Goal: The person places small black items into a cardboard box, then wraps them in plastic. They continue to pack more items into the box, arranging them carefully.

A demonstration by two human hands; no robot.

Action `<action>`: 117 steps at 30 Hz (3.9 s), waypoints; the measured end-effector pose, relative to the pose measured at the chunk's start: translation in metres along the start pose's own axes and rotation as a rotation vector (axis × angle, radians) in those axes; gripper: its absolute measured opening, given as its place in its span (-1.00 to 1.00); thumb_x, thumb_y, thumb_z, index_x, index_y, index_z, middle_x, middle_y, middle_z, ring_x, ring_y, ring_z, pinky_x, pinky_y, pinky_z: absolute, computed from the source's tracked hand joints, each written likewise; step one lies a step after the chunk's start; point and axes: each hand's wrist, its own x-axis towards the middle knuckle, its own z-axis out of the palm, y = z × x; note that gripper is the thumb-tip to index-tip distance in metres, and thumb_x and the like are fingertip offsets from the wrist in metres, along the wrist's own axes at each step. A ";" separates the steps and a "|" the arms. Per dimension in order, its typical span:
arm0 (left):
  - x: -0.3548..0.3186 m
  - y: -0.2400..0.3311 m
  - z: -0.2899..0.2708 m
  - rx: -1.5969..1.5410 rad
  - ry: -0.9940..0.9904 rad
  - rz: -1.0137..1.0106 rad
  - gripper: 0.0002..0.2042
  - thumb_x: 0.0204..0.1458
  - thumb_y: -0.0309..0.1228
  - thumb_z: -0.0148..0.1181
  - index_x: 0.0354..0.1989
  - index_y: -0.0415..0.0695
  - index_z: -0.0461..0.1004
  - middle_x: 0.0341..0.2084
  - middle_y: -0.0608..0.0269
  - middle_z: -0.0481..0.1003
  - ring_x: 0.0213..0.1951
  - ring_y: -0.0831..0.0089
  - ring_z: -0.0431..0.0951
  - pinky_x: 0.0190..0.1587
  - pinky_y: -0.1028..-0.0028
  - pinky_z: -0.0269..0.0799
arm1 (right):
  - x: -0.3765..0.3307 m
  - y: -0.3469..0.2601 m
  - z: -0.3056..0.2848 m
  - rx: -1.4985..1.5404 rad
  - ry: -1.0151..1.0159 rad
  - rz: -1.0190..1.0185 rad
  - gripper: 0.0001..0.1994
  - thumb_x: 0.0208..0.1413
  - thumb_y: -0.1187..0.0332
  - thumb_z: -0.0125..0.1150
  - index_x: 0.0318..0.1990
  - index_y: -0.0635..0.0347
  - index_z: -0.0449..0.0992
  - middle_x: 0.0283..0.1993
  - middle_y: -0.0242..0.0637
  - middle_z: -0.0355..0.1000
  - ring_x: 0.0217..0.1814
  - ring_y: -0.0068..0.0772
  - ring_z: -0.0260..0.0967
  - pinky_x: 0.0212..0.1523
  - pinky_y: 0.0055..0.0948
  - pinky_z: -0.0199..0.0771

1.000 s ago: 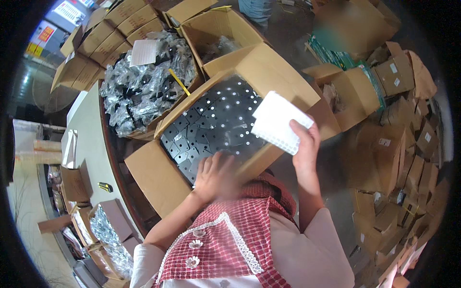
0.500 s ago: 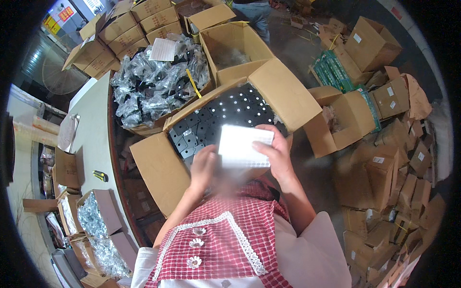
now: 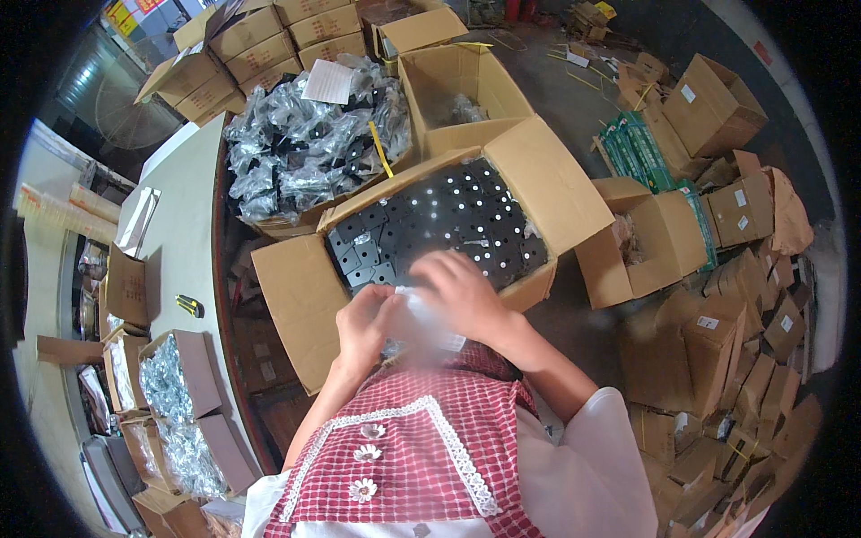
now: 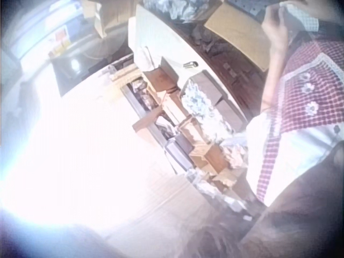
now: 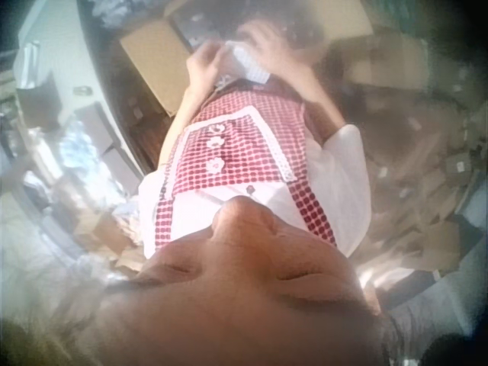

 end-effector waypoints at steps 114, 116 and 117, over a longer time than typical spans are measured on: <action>-0.020 -0.127 -0.057 -0.830 0.225 -0.488 -0.70 0.14 -0.51 0.24 0.01 -0.40 0.52 -0.18 0.02 0.64 -0.20 0.28 0.68 -0.10 0.31 0.62 | 0.079 0.161 0.033 0.048 -0.296 0.447 -0.80 0.08 0.27 0.34 -0.27 0.22 0.60 -0.40 -0.22 0.58 -0.35 -0.31 0.56 -0.24 -0.34 0.55; -0.019 -0.125 -0.056 -0.847 0.228 -0.480 -0.70 0.14 -0.51 0.24 0.02 -0.40 0.52 -0.17 0.01 0.64 -0.20 0.28 0.68 -0.10 0.32 0.62 | 0.077 0.164 0.035 0.033 -0.355 0.462 -0.81 0.09 0.27 0.31 -0.27 0.22 0.60 -0.40 -0.21 0.58 -0.34 -0.29 0.56 -0.23 -0.32 0.54; -0.018 -0.124 -0.055 -0.855 0.233 -0.475 -0.70 0.14 -0.51 0.24 0.02 -0.40 0.52 -0.17 0.01 0.64 -0.20 0.28 0.68 -0.11 0.33 0.62 | 0.076 0.163 0.036 0.046 -0.389 0.470 -0.81 0.09 0.28 0.30 -0.27 0.22 0.60 -0.39 -0.21 0.59 -0.33 -0.29 0.56 -0.23 -0.32 0.54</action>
